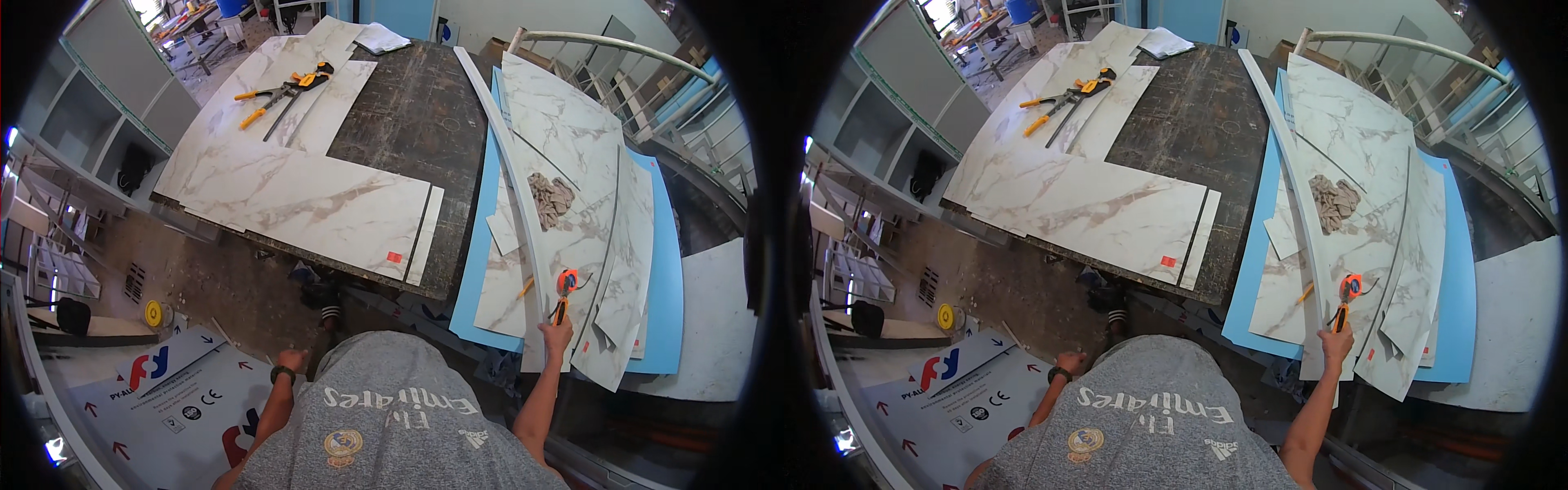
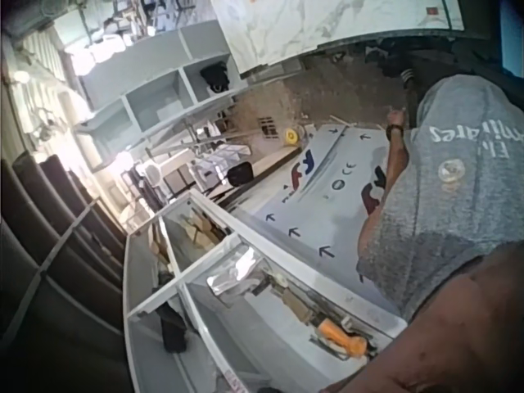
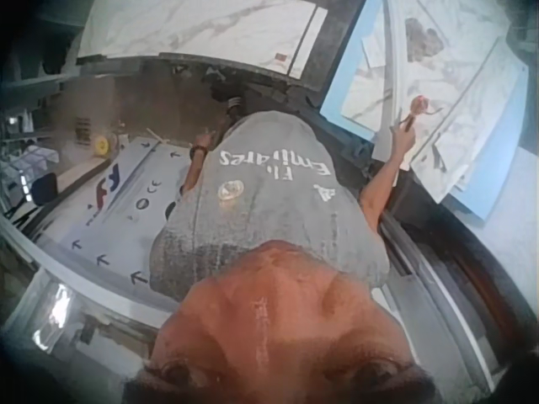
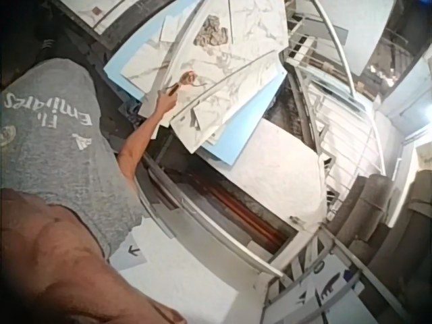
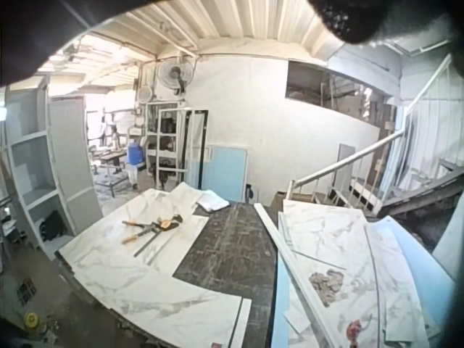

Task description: Measure and mark a composite panel for cutting using a tape measure and pencil.

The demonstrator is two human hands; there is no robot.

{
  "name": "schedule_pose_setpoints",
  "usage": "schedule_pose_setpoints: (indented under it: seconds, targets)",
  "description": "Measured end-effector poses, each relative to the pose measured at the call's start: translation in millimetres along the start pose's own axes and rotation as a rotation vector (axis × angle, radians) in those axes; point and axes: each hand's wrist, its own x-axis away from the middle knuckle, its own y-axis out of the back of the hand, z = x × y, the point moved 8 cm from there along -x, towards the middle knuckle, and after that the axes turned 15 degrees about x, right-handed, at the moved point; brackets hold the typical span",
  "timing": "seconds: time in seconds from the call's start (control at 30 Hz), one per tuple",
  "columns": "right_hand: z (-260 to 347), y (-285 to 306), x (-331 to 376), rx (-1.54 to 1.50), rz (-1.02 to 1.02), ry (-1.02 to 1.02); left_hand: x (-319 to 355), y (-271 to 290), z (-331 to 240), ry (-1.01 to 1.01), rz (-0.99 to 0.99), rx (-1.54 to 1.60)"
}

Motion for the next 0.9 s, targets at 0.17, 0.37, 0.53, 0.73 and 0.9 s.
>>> schedule_pose_setpoints:
  seconds: [0.17,0.37,0.53,0.73,0.9]
  targets:
    - [1.2,-15.6,-0.7,0.036,0.019,0.015,-7.5,-15.5,-5.9,-0.102,0.099,0.182]
    - [-5.4,-28.0,0.6,0.049,-0.001,-0.007,0.6,-22.5,7.7,-0.023,0.089,0.165]
    - [0.4,-5.9,3.6,-0.012,-0.201,0.004,2.1,-13.7,20.0,0.041,0.057,0.146]
    - [50.3,53.0,17.2,-0.509,-0.266,-0.04,2.4,-21.7,50.9,0.078,0.122,0.116]
    - [97.7,31.4,39.3,-0.775,0.031,-0.029,9.3,-28.2,38.4,0.162,0.144,0.299]
